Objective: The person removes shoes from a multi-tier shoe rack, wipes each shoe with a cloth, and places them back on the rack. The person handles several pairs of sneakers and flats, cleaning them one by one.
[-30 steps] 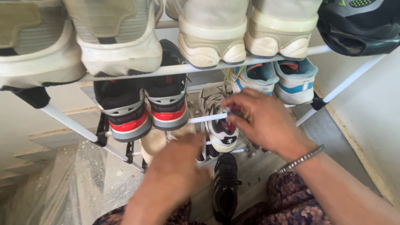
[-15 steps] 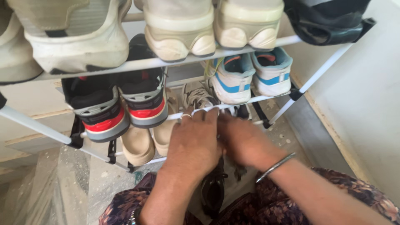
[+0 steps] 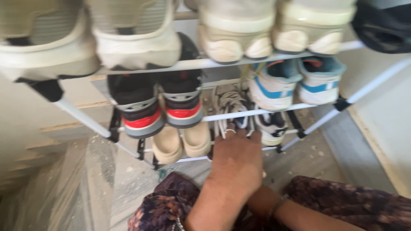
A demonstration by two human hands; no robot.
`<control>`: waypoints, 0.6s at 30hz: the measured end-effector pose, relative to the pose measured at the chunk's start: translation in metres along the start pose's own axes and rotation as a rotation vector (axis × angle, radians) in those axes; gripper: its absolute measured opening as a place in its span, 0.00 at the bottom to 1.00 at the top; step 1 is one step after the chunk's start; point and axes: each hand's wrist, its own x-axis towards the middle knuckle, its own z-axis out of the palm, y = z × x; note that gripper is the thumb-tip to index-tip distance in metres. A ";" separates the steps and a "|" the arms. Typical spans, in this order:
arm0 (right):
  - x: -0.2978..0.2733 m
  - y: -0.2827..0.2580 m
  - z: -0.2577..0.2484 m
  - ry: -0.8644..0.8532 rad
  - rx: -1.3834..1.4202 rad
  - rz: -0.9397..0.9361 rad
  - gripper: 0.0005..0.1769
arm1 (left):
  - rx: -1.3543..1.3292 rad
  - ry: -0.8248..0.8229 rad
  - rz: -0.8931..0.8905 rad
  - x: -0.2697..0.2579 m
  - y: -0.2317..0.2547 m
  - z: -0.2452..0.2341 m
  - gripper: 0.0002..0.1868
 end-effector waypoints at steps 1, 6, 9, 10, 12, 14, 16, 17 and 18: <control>0.003 0.003 0.016 -0.051 -0.011 -0.012 0.17 | 0.004 0.019 0.001 -0.003 -0.003 -0.002 0.37; 0.010 0.035 0.076 -0.249 -0.088 -0.044 0.18 | -0.004 0.014 -0.038 -0.011 -0.022 -0.010 0.42; 0.022 0.046 0.093 -0.279 -0.108 -0.123 0.19 | 0.007 -0.082 -0.090 -0.014 -0.031 -0.016 0.40; 0.025 0.045 0.096 -0.299 -0.155 -0.101 0.19 | 0.007 -0.137 -0.113 -0.014 -0.033 -0.017 0.38; 0.027 0.039 0.096 -0.340 -0.249 -0.055 0.21 | 0.027 -0.099 -0.097 -0.013 -0.035 -0.017 0.37; 0.026 0.033 0.085 -0.277 -0.235 -0.168 0.24 | 0.027 -0.109 -0.098 -0.013 -0.034 -0.012 0.36; 0.020 0.023 0.068 -0.227 -0.181 -0.177 0.23 | 0.013 -0.160 -0.118 -0.009 -0.035 -0.007 0.35; 0.015 0.017 0.059 -0.208 -0.133 -0.132 0.21 | 0.018 -0.136 -0.111 -0.009 -0.034 -0.004 0.35; 0.010 0.010 0.051 -0.186 -0.085 -0.086 0.19 | 0.024 -0.111 -0.102 -0.008 -0.032 -0.002 0.35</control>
